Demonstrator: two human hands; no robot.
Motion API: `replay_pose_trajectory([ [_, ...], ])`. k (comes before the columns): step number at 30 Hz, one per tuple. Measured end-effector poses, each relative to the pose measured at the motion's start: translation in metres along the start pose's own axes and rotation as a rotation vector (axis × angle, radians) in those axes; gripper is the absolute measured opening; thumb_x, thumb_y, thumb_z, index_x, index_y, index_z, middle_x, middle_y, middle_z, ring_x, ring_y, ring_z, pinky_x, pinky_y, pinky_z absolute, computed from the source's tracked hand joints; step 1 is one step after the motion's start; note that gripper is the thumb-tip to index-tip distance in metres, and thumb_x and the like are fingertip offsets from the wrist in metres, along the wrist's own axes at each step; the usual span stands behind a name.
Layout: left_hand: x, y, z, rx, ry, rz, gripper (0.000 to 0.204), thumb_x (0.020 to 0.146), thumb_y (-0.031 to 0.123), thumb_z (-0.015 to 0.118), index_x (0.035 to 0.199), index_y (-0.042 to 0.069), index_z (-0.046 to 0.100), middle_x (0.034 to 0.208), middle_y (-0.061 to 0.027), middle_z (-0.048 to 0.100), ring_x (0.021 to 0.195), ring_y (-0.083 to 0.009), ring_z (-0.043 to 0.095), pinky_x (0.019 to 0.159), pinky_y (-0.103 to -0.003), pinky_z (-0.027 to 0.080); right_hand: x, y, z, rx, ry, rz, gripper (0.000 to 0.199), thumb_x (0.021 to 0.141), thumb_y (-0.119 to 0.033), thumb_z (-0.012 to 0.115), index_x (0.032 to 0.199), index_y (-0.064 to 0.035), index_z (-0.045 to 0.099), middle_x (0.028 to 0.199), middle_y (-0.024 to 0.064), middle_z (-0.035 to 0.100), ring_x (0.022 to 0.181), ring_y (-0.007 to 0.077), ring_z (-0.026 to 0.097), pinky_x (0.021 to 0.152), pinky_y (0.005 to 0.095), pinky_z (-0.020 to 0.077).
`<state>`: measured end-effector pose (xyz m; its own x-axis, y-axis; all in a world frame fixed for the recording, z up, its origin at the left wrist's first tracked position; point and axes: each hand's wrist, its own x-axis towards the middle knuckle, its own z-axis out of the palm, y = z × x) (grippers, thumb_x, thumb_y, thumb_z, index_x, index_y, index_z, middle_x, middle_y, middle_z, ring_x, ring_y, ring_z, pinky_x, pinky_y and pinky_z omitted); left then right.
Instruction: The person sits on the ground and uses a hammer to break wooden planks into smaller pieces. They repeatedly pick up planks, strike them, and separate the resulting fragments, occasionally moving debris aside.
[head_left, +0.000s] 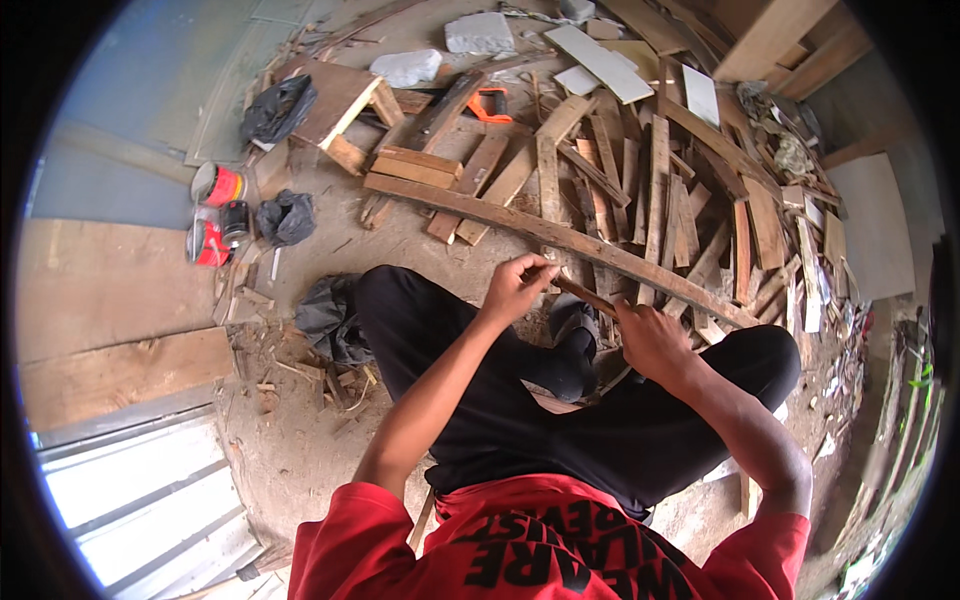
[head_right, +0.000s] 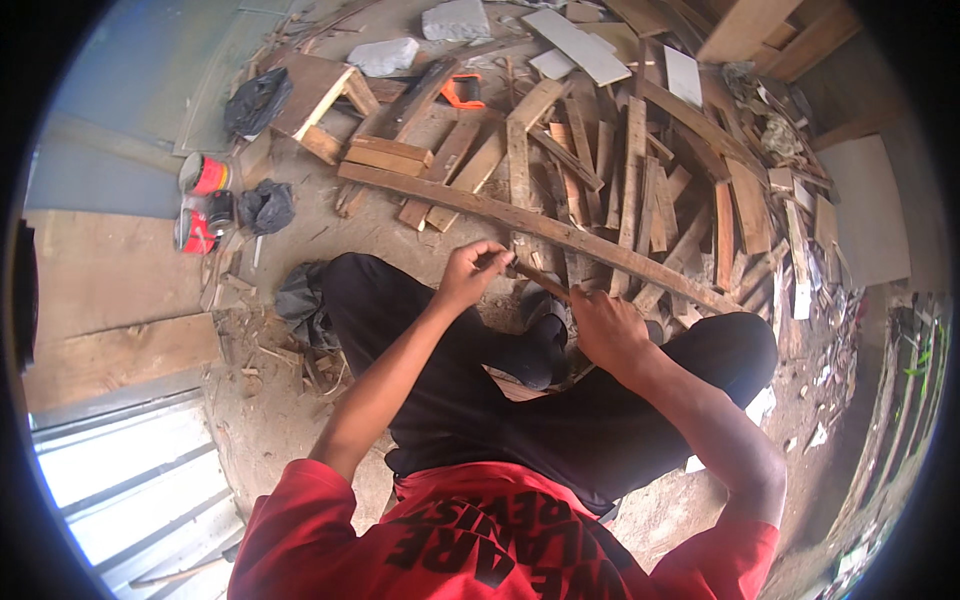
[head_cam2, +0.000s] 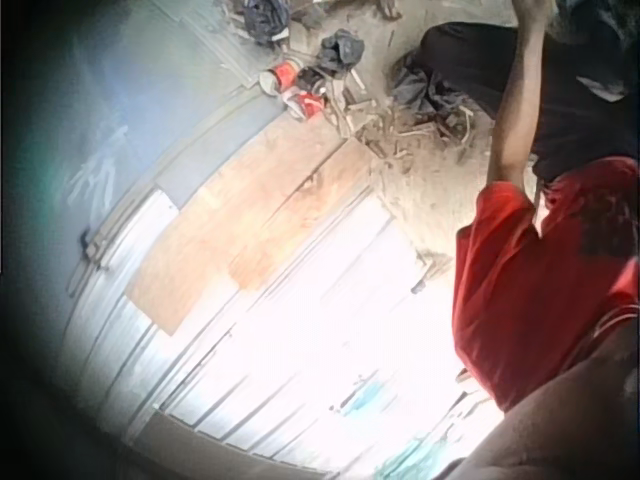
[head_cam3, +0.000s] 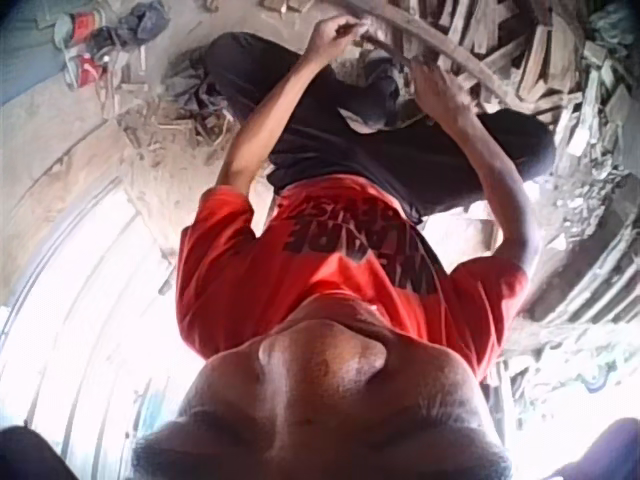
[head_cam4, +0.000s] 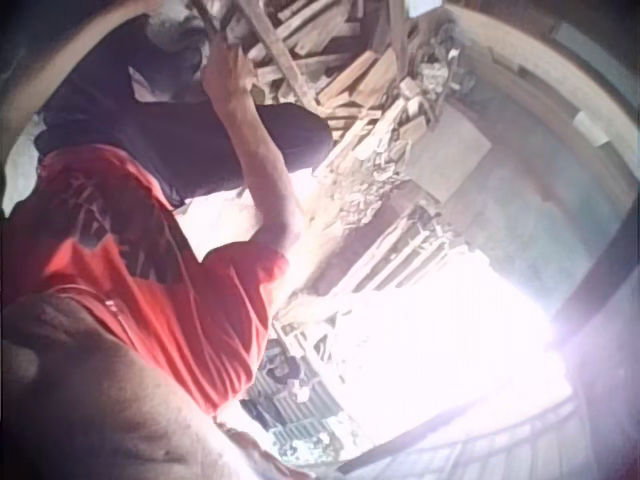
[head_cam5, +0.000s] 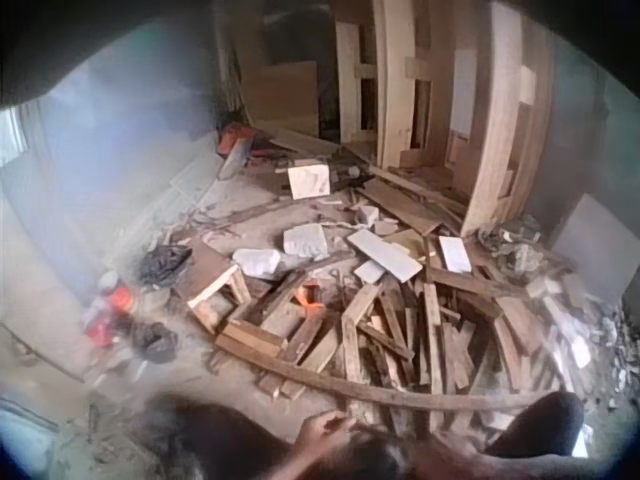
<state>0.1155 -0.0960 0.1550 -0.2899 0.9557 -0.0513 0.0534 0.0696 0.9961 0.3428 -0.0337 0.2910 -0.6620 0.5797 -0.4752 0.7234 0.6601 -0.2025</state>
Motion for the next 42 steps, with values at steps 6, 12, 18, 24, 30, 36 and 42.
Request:
replay_pose_trajectory([
  [6, 0.004, -0.029, -0.029, -0.136, 0.360, -0.101, 0.035, 0.092, 0.028, 0.069, 0.107, -0.003, 0.060, 0.084, -0.0036, 0.064, 0.076, -0.0091, 0.061, 0.067, -0.024, 0.048, 0.022, 0.006, -0.002, -0.006, -0.071, 0.023, 0.024, 0.079, -0.009, 0.065, 0.099, 0.0038, 0.064, 0.087, 0.0231, 0.068, 0.087, 0.0396, 0.068, 0.078, 0.0468, 0.0550],
  [12, 0.021, -0.092, -0.098, 0.296, 0.894, -0.227, 0.053, 0.092, 0.032, 0.066, 0.127, -0.003, 0.047, 0.123, -0.0208, 0.055, 0.110, -0.0315, 0.059, 0.093, -0.041, 0.046, 0.023, 0.009, -0.017, 0.042, -0.062, 0.164, 0.026, 0.084, -0.020, 0.066, 0.096, 0.0034, 0.068, 0.091, 0.0250, 0.069, 0.089, 0.0413, 0.067, 0.080, 0.0484, 0.0538],
  [18, 0.068, -0.098, -0.038, 0.405, 0.274, 0.015, 0.044, 0.094, 0.038, 0.061, 0.117, 0.001, 0.054, 0.108, -0.0194, 0.062, 0.104, -0.0347, 0.060, 0.089, -0.045, 0.048, 0.007, 0.051, -0.011, 0.105, 0.065, 0.259, 0.033, 0.086, -0.027, 0.067, 0.094, 0.0047, 0.069, 0.090, 0.0252, 0.069, 0.089, 0.0418, 0.067, 0.079, 0.0488, 0.0532],
  [24, 0.124, -0.084, 0.027, 0.865, -0.317, 0.362, 0.074, 0.088, 0.059, 0.059, 0.136, 0.004, 0.047, 0.140, -0.0203, 0.045, 0.129, -0.0384, 0.044, 0.108, -0.054, 0.030, -0.051, 0.078, 0.017, 0.223, 0.166, 0.422, 0.045, 0.083, -0.038, 0.068, 0.081, 0.0073, 0.067, 0.075, 0.0236, 0.066, 0.077, 0.0412, 0.066, 0.074, 0.0480, 0.0513],
  [30, 0.135, -0.105, 0.060, 1.104, -0.562, 0.317, 0.062, 0.088, 0.055, 0.060, 0.127, 0.007, 0.054, 0.132, -0.0172, 0.055, 0.123, -0.0372, 0.049, 0.102, -0.051, 0.037, -0.103, 0.079, 0.069, 0.500, 0.219, 0.700, 0.036, 0.089, -0.029, 0.064, 0.083, 0.0059, 0.062, 0.083, 0.0275, 0.065, 0.086, 0.0432, 0.064, 0.076, 0.0491, 0.0503],
  [36, 0.150, -0.123, 0.059, 1.079, -0.497, 0.323, 0.065, 0.075, 0.041, 0.079, 0.119, 0.001, 0.053, 0.127, -0.0199, 0.055, 0.118, -0.0379, 0.052, 0.101, -0.050, 0.040, -0.151, 0.134, 0.105, 0.534, 0.250, 0.785, 0.023, 0.086, -0.016, 0.061, 0.083, 0.0066, 0.062, 0.079, 0.0276, 0.065, 0.081, 0.0426, 0.066, 0.071, 0.0489, 0.0522],
  [42, 0.101, -0.116, 0.092, 1.227, -0.264, 0.313, 0.075, 0.078, 0.058, 0.071, 0.126, 0.003, 0.052, 0.130, -0.0164, 0.056, 0.122, -0.0357, 0.051, 0.115, -0.056, 0.021, -0.189, 0.195, 0.146, 0.482, 0.161, 1.082, 0.025, 0.081, -0.012, 0.059, 0.090, 0.0096, 0.067, 0.090, 0.0286, 0.068, 0.085, 0.0396, 0.070, 0.073, 0.0465, 0.0566],
])
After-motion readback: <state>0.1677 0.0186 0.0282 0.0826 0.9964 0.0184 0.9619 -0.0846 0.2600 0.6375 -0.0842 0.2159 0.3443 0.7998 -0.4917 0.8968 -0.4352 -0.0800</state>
